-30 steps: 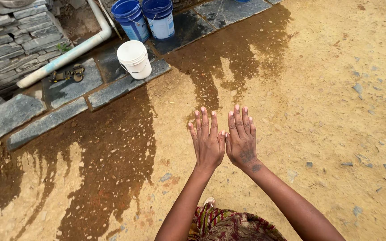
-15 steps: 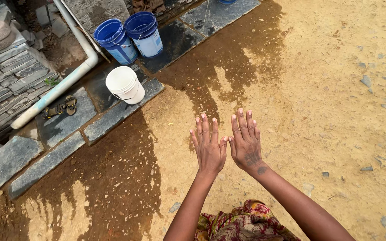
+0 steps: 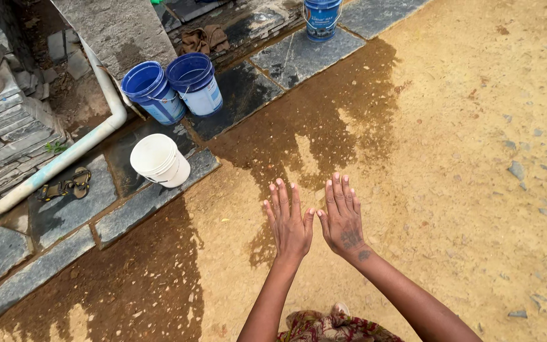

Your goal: The person picks up pairs of pants from the ground, shakes them out, and hangs them on a clothesline outdoors.

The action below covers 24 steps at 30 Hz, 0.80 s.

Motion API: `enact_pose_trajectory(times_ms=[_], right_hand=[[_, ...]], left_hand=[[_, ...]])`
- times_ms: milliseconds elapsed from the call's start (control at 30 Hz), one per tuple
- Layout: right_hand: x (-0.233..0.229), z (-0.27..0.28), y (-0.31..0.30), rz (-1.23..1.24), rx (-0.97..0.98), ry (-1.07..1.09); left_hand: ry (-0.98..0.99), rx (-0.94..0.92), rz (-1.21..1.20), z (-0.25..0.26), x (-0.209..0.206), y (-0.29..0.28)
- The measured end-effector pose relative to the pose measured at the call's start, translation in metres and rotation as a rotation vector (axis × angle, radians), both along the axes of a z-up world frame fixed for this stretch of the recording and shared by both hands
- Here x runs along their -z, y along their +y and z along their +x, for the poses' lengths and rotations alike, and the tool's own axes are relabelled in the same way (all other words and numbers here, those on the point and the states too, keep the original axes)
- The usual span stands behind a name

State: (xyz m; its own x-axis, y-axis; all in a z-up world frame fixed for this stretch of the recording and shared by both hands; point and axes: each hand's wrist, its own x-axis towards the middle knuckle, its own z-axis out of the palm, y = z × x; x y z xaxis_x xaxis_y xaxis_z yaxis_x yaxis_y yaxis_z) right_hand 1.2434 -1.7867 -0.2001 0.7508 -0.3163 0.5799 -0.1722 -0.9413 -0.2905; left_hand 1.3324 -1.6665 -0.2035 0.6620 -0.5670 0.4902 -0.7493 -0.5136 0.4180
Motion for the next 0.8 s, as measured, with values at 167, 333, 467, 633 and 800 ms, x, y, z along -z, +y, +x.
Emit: enact_pose_trajectory(times_ms=[167,333,467,633,800], right_hand=[[-0.014,0.034,-0.069,-0.043,-0.057,0.052],[-0.023,0.067,-0.113,-0.019,-0.097,0.048],[-0.025,0.099,-0.143,-0.027,-0.123,0.024],[-0.028,0.153,-0.185,-0.025,-0.127,0.022],[-0.035,0.233,-0.24,-0.104,-0.146,-0.037]], left_hand=[[0.007,-0.009,0.071,0.033,-0.001,-0.065],[0.013,-0.033,0.076,0.066,-0.004,-0.106],[-0.012,-0.059,0.093,0.097,-0.009,-0.139],[-0.003,-0.029,0.031,0.149,-0.01,-0.183],[-0.014,-0.073,-0.045,0.229,-0.014,-0.239]])
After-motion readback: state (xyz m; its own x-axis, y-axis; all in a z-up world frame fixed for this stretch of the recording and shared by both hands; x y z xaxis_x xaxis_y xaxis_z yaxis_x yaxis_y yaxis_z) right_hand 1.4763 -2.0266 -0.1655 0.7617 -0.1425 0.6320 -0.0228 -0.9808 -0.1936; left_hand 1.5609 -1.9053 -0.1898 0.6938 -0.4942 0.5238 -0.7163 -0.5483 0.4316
